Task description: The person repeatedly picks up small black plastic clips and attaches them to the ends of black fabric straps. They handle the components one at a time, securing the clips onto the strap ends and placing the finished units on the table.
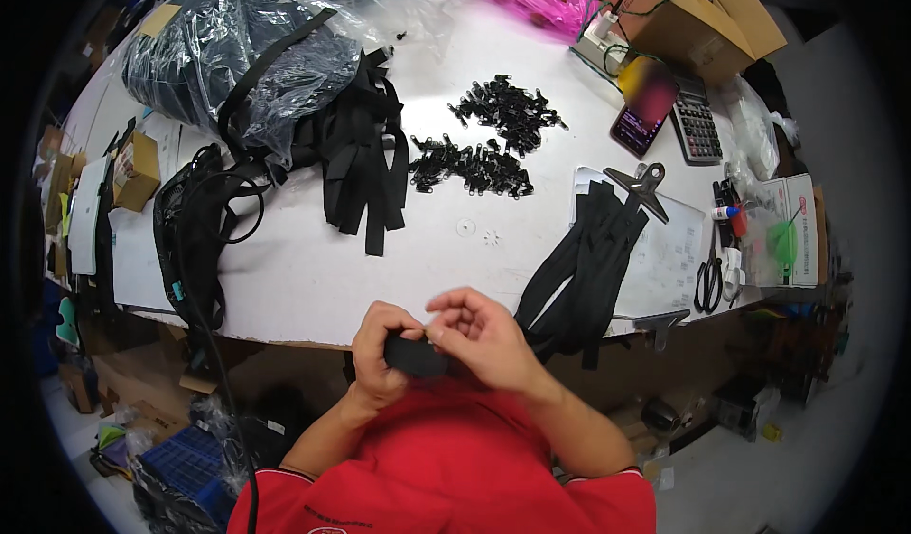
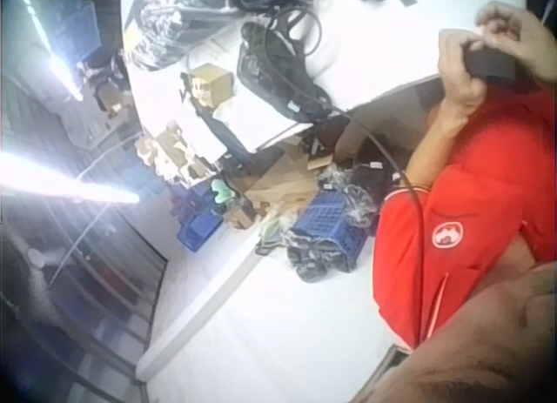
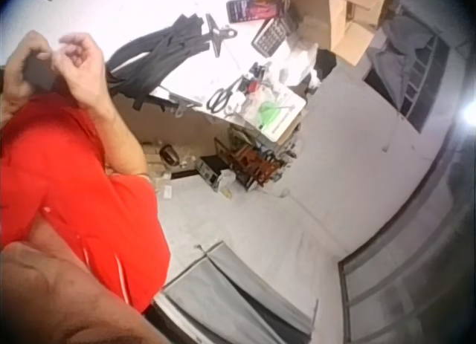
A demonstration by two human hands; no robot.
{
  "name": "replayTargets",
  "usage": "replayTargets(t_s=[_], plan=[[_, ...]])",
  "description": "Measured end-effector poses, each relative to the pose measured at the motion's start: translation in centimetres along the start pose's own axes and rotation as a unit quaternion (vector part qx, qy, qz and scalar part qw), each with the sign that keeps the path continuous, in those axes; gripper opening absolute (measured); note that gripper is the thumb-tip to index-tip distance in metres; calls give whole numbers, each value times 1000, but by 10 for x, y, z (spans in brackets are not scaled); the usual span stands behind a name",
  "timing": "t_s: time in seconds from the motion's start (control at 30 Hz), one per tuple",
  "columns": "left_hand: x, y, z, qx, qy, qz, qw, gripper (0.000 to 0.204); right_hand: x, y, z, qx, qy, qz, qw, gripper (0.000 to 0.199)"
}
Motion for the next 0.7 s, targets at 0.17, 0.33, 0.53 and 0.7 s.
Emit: replayTargets(t_s=[0.17,0.33,0.53,0.7], plan=[[-2,-1,-8,-69,30,8,997,18,97,14,-35,-486,357,183,776,12],[1,9,-1,-62,31,-7,998,18,143,0,-42,-593,394,234,662,12],[-1,18,-7,-72,61,-31,995,12,124,8,-52,-475,362,185,781,10],[3,16,-5,-164,149,-34,974,11,72,40,-48,77,126,112,983,17]])
Point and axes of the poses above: each hand's wrist, its own x-axis towards the middle knuckle, its own y-axis out of the back of the hand, z = x × y, the point moved 2 cm from there along x, towards the middle knuckle, and after that the axes turned 1 degree about z, right-handed, at the moved point
